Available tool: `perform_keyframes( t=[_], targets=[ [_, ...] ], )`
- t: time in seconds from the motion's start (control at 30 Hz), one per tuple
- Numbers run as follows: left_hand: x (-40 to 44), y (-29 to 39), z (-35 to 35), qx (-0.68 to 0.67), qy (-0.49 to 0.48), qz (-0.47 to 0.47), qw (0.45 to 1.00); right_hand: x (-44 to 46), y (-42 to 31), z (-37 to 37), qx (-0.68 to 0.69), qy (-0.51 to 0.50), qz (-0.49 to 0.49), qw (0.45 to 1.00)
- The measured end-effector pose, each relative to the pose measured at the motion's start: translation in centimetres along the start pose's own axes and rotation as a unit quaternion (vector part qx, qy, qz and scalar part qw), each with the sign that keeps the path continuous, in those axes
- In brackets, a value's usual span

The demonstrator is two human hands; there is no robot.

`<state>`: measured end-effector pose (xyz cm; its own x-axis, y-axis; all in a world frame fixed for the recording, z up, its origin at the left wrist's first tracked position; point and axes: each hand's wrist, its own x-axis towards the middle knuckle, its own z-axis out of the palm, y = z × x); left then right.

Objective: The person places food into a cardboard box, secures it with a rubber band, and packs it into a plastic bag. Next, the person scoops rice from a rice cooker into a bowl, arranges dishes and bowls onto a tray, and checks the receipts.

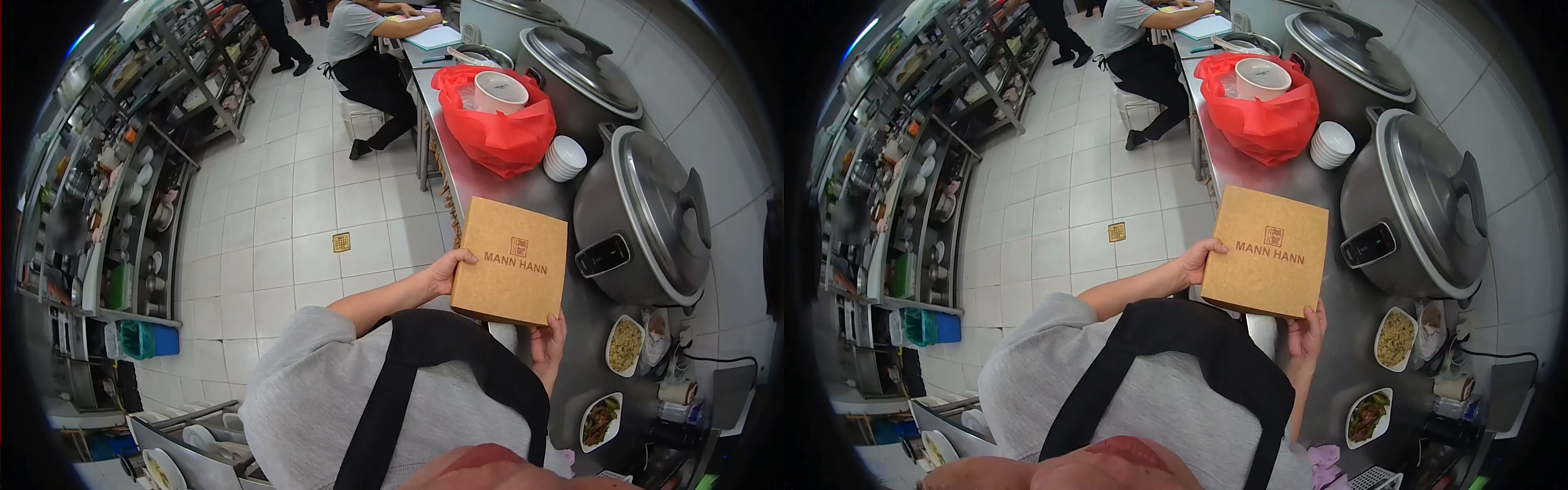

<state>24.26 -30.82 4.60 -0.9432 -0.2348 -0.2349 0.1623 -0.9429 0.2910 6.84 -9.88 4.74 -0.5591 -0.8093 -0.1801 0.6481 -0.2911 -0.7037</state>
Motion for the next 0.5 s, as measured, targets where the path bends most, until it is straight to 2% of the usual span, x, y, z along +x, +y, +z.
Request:
perform_keyframes(
  t=[0.17,0.37,0.43,0.5],
  targets=[
    [-0.7,0.2,-0.5,-0.005,0.013,0.002,1.000,-0.9,0.1,2.7,-0.026,-0.012,0.002,1.000],
    [-0.9,-1.1,-0.6,-0.013,0.008,-0.015,1.000,-2.1,0.8,0.8,-0.156,-0.003,0.017,0.988],
    [-0.5,-1.4,-0.5,-0.010,0.013,-0.014,1.000,-2.7,1.2,2.9,-0.175,0.123,-0.112,0.971],
    [-0.5,-1.9,-0.1,-0.004,0.005,-0.016,1.000,-2.9,1.2,1.2,-0.191,0.115,-0.101,0.970]
  ],
)
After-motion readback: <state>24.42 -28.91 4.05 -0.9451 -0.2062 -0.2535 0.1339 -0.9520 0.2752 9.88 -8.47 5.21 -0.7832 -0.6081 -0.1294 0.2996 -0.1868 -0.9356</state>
